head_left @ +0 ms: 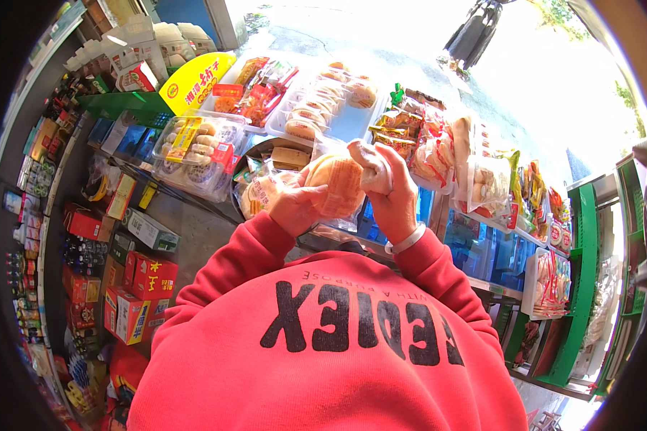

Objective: The person repeatedly picks up individually wrapped bread rolls from a display tray, turns them over to inspect the packaging, and places them back in the same tray. The action is repetitive and does not result in a visible final arrangement or destination change.

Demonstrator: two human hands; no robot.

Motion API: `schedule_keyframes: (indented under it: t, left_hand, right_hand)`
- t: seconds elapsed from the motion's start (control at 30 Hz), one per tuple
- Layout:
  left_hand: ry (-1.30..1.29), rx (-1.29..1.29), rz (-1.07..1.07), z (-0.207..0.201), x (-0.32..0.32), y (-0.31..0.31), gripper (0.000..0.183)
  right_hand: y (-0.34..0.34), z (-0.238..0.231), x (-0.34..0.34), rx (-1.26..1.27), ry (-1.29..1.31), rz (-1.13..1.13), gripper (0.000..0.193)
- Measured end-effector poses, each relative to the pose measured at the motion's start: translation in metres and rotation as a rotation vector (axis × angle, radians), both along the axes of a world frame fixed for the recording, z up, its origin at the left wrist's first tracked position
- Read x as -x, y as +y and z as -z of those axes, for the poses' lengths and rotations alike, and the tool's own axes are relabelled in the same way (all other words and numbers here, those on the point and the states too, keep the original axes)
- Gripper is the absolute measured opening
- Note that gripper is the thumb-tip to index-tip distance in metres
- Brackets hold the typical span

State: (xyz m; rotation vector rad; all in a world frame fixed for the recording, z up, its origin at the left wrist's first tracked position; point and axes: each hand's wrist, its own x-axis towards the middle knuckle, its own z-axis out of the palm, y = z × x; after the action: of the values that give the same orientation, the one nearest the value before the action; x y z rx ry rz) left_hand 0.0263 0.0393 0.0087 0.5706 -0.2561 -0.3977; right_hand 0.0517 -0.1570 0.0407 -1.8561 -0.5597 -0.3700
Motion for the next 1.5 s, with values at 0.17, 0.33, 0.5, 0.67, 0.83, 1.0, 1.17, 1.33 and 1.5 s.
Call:
schedule_keyframes:
  t: [0.17, 0.33, 0.5, 0.67, 0.83, 1.0, 1.17, 1.33, 1.5]
  left_hand:
    - [0.077, -0.018, -0.066, 0.010, 0.007, -0.006, 0.075]
    - [0.152, -0.042, -0.106, 0.008, 0.010, -0.005, 0.074]
    - [0.099, -0.034, -0.051, 0.012, 0.006, -0.009, 0.059]
    - [0.148, 0.088, 0.006, 0.003, 0.010, -0.017, 0.072]
    - [0.278, 0.103, -0.079, -0.002, 0.010, -0.014, 0.073]
    - [0.231, 0.177, -0.057, -0.005, 0.002, -0.007, 0.074]
    - [0.330, 0.188, 0.060, 0.010, 0.001, 0.006, 0.063]
    - [0.345, 0.371, 0.252, 0.006, 0.005, 0.021, 0.059]
    - [0.315, 0.288, -0.056, 0.002, 0.004, 0.024, 0.056]
  right_hand:
    - [0.006, -0.006, -0.010, 0.201, -0.211, -0.075, 0.050]
    - [-0.005, 0.009, -0.013, 0.203, -0.136, -0.020, 0.045]
    - [-0.003, 0.005, -0.010, 0.181, -0.154, 0.034, 0.043]
    - [0.012, -0.012, -0.002, 0.366, -0.334, -0.106, 0.049]
    - [0.021, -0.006, 0.009, 0.353, -0.365, -0.197, 0.046]
    - [0.030, -0.012, 0.019, 0.404, -0.488, -0.307, 0.039]
    - [0.027, -0.008, 0.024, 0.454, -0.508, -0.378, 0.042]
    - [0.026, -0.011, 0.026, 0.429, -0.549, -0.416, 0.042]
    - [0.014, -0.001, 0.023, 0.360, -0.517, -0.335, 0.049]
